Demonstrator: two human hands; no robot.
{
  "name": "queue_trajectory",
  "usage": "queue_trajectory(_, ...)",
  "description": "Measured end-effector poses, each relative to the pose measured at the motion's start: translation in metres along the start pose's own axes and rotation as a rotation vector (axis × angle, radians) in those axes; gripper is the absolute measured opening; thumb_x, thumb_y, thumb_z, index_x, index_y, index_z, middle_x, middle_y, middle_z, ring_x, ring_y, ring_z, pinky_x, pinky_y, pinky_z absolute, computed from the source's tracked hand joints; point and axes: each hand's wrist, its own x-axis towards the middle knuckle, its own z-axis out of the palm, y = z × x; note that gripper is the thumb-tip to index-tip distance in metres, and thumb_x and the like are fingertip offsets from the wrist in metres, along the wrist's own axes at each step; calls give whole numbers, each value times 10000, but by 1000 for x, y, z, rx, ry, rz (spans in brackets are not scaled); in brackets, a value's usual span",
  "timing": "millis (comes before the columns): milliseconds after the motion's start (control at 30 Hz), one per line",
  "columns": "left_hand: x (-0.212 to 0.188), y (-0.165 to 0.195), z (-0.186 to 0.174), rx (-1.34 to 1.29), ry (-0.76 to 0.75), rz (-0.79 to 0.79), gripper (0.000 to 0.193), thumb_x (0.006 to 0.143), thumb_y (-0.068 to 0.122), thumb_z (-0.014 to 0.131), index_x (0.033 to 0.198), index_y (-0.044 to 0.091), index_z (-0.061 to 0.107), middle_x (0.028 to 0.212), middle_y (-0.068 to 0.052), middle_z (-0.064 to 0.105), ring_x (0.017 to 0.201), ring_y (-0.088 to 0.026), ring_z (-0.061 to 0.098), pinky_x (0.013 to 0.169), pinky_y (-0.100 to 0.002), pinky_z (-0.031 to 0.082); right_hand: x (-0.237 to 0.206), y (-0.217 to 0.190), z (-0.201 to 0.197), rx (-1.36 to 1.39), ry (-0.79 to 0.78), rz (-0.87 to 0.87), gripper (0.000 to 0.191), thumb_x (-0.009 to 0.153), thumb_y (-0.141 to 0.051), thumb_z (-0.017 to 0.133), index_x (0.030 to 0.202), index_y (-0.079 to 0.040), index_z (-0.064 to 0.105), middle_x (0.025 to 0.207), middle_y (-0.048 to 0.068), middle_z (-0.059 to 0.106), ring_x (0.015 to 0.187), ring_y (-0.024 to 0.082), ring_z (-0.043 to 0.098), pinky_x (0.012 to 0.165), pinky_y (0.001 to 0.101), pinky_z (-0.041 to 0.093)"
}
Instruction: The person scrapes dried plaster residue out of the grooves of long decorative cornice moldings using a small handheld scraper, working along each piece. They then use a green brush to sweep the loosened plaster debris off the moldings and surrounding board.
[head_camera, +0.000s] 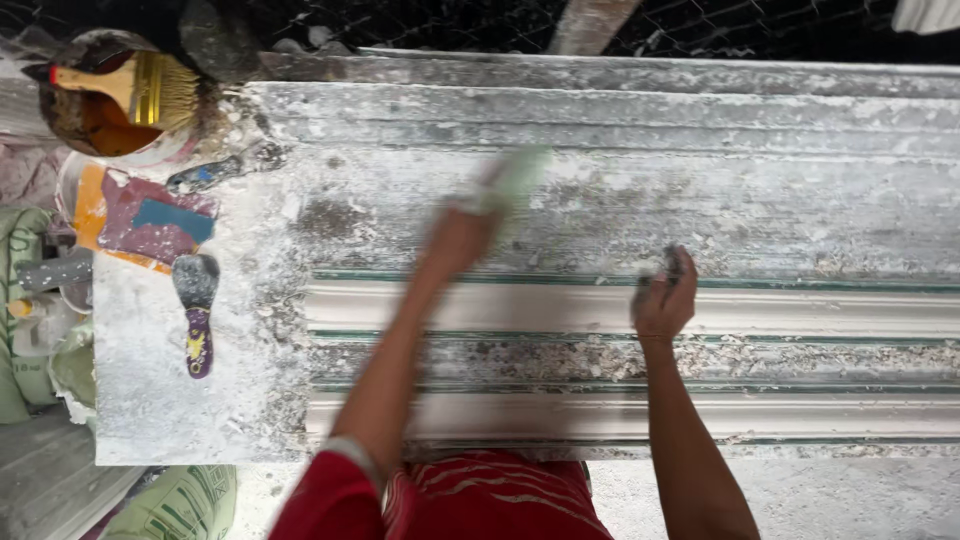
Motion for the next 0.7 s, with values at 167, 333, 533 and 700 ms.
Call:
queue_trajectory(167,-47,-83,-91,436,426,-549,470,978,366,575,1399,167,629,852,-155,700,630,-308,682,528,-450,552,0,8,6,-97,8,-76,589,1133,-510,349,1367,-29,595,1305,184,693,1184,319,711,998,406,608)
queue_trajectory(333,48,93,122,171,540,-230,313,915,288,657,1105,39,657,828,-148,712,681,-312,678,564,-480,554,-7,17,9,-57,-11,-87,550,1141,-470,346,1381,-19,549,1343,175,622,1233,332,633,1058,453,529)
queue_trajectory(533,96,213,224,-118,-267,12,482,1083,480,444,1102,98,738,939,-167,748,836,-309,744,799,-452,630,15,87,-32,375,32,165,567,1099,-429,482,1419,19,344,1322,162,409,1216,275,453,1041,467,411)
queue_trajectory(700,-21,68,60,168,366,-170,478,1196,324,336,1627,145,231,790,-111,659,547,-186,525,443,-338,483,75,170,-137,7,-74,-243,453,1159,-294,409,1470,33,372,1421,219,429,1298,344,467,1148,508,382)
